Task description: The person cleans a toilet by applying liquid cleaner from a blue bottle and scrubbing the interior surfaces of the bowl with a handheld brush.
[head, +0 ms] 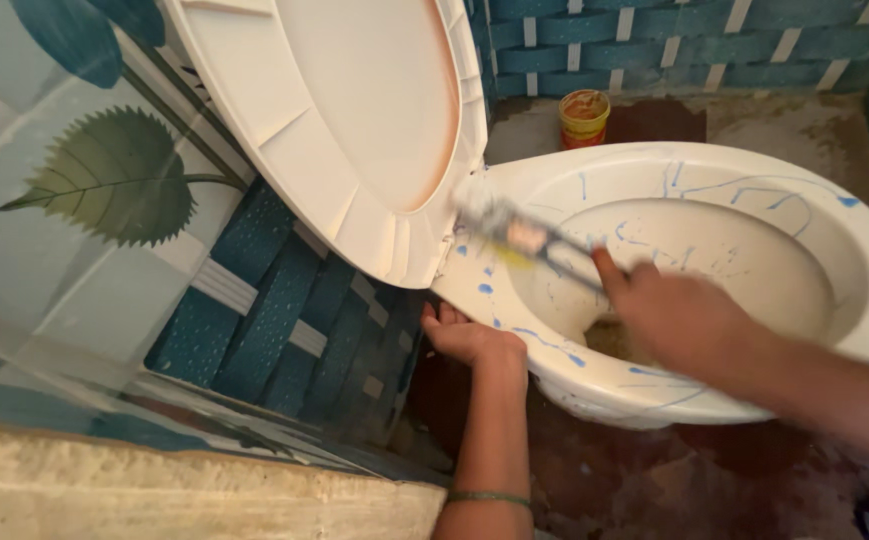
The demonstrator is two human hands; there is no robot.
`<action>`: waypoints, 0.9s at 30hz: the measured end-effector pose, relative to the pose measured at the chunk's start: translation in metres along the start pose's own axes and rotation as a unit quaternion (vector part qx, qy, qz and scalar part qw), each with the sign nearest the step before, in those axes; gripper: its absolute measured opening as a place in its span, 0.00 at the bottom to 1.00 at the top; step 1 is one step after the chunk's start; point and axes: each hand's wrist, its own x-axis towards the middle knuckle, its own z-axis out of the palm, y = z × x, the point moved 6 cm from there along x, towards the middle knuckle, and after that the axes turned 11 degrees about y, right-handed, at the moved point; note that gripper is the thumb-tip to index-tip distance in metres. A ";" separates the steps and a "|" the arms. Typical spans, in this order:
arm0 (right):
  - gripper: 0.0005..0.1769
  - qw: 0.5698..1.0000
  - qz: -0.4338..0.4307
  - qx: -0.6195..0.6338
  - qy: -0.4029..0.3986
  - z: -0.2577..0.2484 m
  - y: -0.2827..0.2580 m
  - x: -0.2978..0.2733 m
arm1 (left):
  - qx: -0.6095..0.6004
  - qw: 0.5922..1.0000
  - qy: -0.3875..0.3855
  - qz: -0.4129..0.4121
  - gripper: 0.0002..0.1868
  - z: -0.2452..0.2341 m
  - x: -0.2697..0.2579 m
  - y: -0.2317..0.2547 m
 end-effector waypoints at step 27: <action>0.33 0.977 0.176 -0.117 0.021 -0.001 0.185 -0.019 | 0.034 0.986 -0.152 0.053 0.31 0.005 -0.015 -0.003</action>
